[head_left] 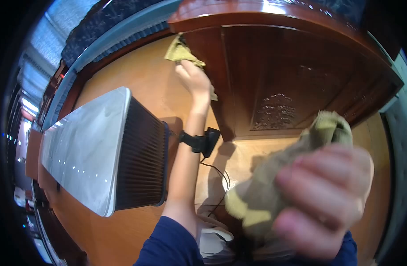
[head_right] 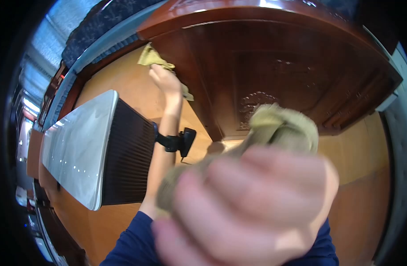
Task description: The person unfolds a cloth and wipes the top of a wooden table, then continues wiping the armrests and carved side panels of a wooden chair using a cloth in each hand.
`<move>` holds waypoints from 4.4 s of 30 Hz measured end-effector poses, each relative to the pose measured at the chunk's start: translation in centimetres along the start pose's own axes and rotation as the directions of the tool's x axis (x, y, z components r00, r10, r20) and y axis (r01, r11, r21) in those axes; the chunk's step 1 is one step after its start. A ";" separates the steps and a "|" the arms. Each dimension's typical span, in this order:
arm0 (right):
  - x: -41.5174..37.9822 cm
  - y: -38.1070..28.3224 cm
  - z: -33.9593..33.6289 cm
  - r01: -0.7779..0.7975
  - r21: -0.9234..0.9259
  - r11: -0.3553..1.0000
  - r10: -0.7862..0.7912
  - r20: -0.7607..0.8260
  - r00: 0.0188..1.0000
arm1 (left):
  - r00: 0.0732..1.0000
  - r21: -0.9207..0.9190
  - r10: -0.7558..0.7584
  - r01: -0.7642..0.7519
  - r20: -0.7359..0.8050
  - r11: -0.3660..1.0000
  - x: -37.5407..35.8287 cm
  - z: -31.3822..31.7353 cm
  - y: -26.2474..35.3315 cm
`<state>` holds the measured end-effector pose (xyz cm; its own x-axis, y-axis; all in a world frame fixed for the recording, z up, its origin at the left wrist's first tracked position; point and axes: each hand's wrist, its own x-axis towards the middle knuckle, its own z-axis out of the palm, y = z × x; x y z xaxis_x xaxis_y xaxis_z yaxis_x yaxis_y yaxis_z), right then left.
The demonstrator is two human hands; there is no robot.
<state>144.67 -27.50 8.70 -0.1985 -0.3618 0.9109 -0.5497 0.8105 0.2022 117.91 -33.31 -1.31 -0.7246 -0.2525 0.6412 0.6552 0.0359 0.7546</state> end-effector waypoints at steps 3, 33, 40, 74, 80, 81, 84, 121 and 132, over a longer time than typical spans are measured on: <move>1.5 -1.7 -4.7 0.004 0.060 0.998 -0.021 0.282 0.959 | 0.999 -0.132 -0.019 0.025 0.047 0.991 -0.3 0.6 0.2; 5.6 -3.4 -12.0 -0.186 -0.013 0.982 0.115 0.828 0.548 | 0.999 0.067 0.015 -0.013 -0.033 0.998 0.8 0.3 0.0; 4.8 -4.8 -8.8 -0.288 -0.088 0.954 0.273 0.657 0.703 | 0.998 0.032 0.057 -0.056 -0.035 0.998 0.6 0.3 0.3; -3.0 12.8 7.7 -0.384 -0.072 0.921 0.293 -0.521 0.802 | 1.000 0.016 0.007 -0.007 0.005 1.000 -0.2 0.1 -0.6; -10.4 14.9 12.8 -0.121 -0.452 0.884 0.058 -0.151 0.987 | 0.992 0.028 0.021 -0.025 0.122 0.999 -4.1 -1.0 -4.9; -12.0 14.6 13.8 -0.117 -0.453 0.884 0.062 -0.135 0.989 | 0.989 0.013 0.073 -0.075 0.130 0.997 -5.2 -1.5 -5.9; -17.8 12.9 15.5 0.014 -0.582 0.813 0.077 0.131 0.988 | 0.934 0.142 0.116 -0.173 0.339 0.975 -9.2 -4.4 -9.1; -27.5 10.4 16.0 0.227 -0.446 0.866 -0.033 0.400 0.916 | 0.434 0.254 0.759 -0.901 0.486 0.352 -8.7 -3.3 -10.6; -14.8 5.0 13.9 -0.188 0.258 0.948 0.086 0.361 0.929 | 0.389 0.225 0.702 -0.921 0.596 0.318 -9.0 -4.4 -11.3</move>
<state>133.60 -24.48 -8.78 -0.5244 -0.4330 0.7331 -0.6933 0.7170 -0.0724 117.96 -35.73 -16.18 0.0511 0.5038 0.8623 0.8278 0.4617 -0.3188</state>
